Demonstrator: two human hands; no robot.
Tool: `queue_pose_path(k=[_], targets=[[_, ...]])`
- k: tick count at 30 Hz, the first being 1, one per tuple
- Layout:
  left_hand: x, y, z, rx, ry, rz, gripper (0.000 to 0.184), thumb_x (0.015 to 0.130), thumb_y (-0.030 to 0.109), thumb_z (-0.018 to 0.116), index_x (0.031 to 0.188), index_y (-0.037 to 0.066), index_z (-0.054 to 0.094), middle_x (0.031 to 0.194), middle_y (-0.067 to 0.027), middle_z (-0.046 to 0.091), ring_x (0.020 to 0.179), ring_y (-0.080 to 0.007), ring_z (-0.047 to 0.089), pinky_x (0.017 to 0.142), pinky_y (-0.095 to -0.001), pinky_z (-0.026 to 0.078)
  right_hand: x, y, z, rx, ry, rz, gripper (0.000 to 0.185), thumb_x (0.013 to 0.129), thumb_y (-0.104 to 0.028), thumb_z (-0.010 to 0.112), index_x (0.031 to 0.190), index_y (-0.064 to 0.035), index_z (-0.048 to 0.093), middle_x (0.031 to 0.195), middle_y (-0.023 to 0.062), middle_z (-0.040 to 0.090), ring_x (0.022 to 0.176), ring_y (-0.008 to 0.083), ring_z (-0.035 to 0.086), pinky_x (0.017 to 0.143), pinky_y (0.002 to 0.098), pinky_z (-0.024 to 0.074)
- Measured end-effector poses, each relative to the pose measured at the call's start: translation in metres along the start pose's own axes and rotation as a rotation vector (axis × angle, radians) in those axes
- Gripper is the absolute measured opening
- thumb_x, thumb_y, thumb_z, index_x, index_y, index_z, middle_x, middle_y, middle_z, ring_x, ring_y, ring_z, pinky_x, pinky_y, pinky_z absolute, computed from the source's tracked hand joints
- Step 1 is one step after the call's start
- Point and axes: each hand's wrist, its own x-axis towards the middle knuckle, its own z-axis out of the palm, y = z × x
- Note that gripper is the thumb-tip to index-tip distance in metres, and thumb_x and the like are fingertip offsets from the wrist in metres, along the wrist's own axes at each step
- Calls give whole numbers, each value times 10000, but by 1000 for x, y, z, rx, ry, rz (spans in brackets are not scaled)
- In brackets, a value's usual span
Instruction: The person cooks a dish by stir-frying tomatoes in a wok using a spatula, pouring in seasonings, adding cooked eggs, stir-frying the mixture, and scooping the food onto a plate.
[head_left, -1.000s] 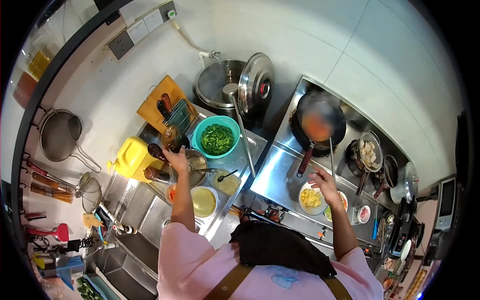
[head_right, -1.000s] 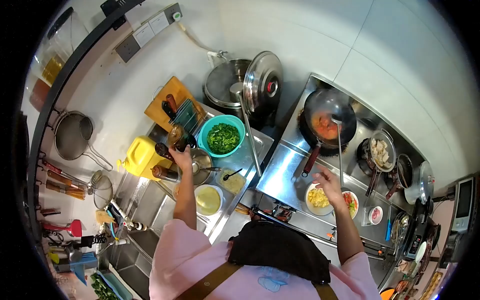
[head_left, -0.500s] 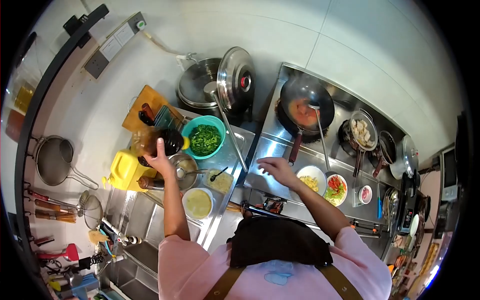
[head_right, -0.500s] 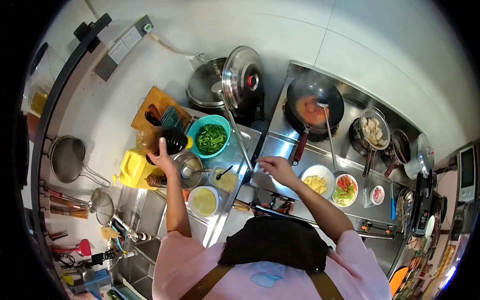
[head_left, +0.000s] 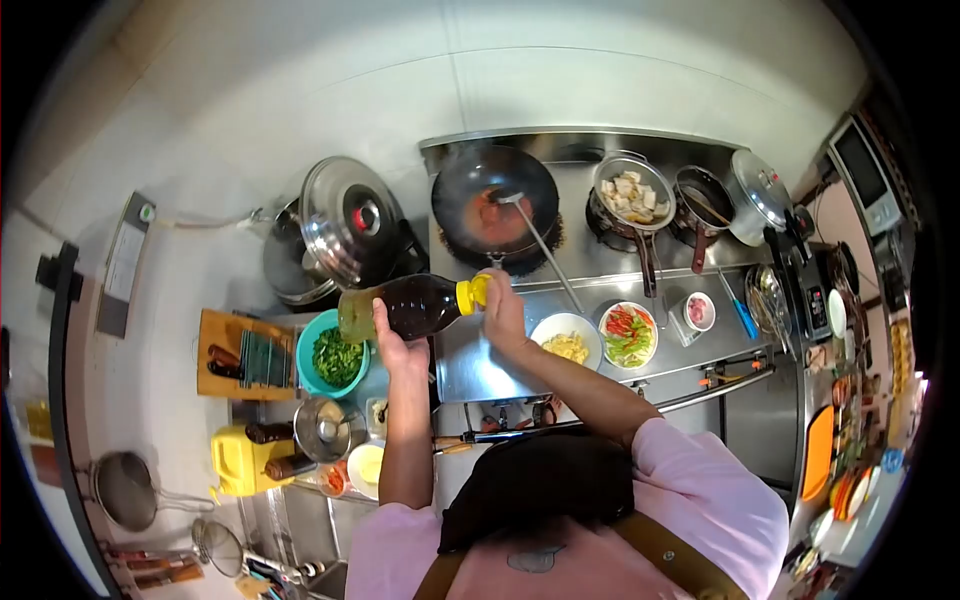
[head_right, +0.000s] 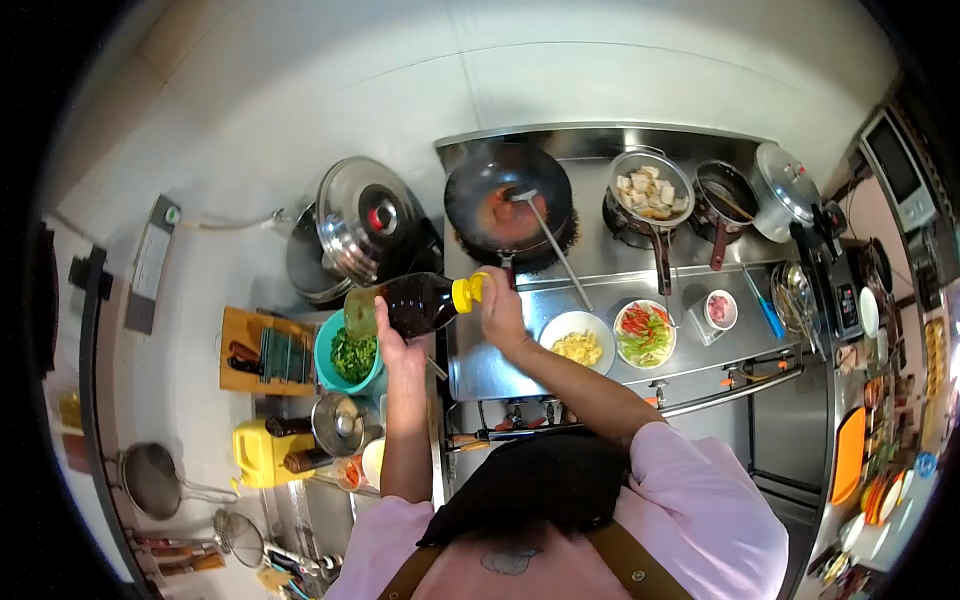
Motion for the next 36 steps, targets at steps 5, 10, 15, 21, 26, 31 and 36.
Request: queue_pose_path(k=[5,10,15,21,26,31,36], targets=[[53,-39,75,149,-70,230,459,866,146,747,1270,40,558,1181,-85,638,1052,-238,629,931,-422,538,70,97,-80,-381,20,-44,250,951,-214,566,1126,-35,579,958,223,671,849,408,642,767,475,509],[98,-79,172,535,-293,681,433,815,-43,731,1220,5,585,1119,-78,652,980,-178,631,881,-314,522,64,169,-141,-517,-331,277,286,822,-125,609,1084,-10,623,1038,276,657,980,446,625,869,492,496],[148,-110,229,666,-402,774,384,807,-26,748,1161,-3,602,1072,-81,670,897,-168,649,830,-306,526,81,143,-174,-313,-287,366,382,830,-111,600,1198,-8,601,1020,290,657,999,447,623,899,476,491],[155,-116,279,677,-414,992,367,812,35,786,1128,-17,607,1056,-87,677,914,-173,638,849,-305,513,100,124,-182,-247,-245,274,429,866,-120,604,1276,2,567,1103,291,642,1062,448,605,931,465,485],[156,-101,264,736,-436,921,377,801,33,795,1120,-35,605,1055,-98,681,920,-186,647,858,-312,520,103,118,-180,-346,-361,353,403,864,-70,564,1258,12,563,1090,301,641,1054,458,606,926,494,481],[136,-107,249,549,-354,912,401,823,29,770,1175,-29,587,1125,-93,650,959,-182,627,887,-320,516,93,151,-165,-505,-440,357,382,849,-46,527,1225,7,567,1036,308,645,982,471,623,873,541,484],[130,-68,216,283,-264,660,444,845,64,751,1241,-7,563,1197,-91,619,1011,-205,619,894,-363,536,81,147,-141,-617,-303,97,361,902,-170,561,1222,-4,580,1049,257,649,995,425,624,863,491,496]])
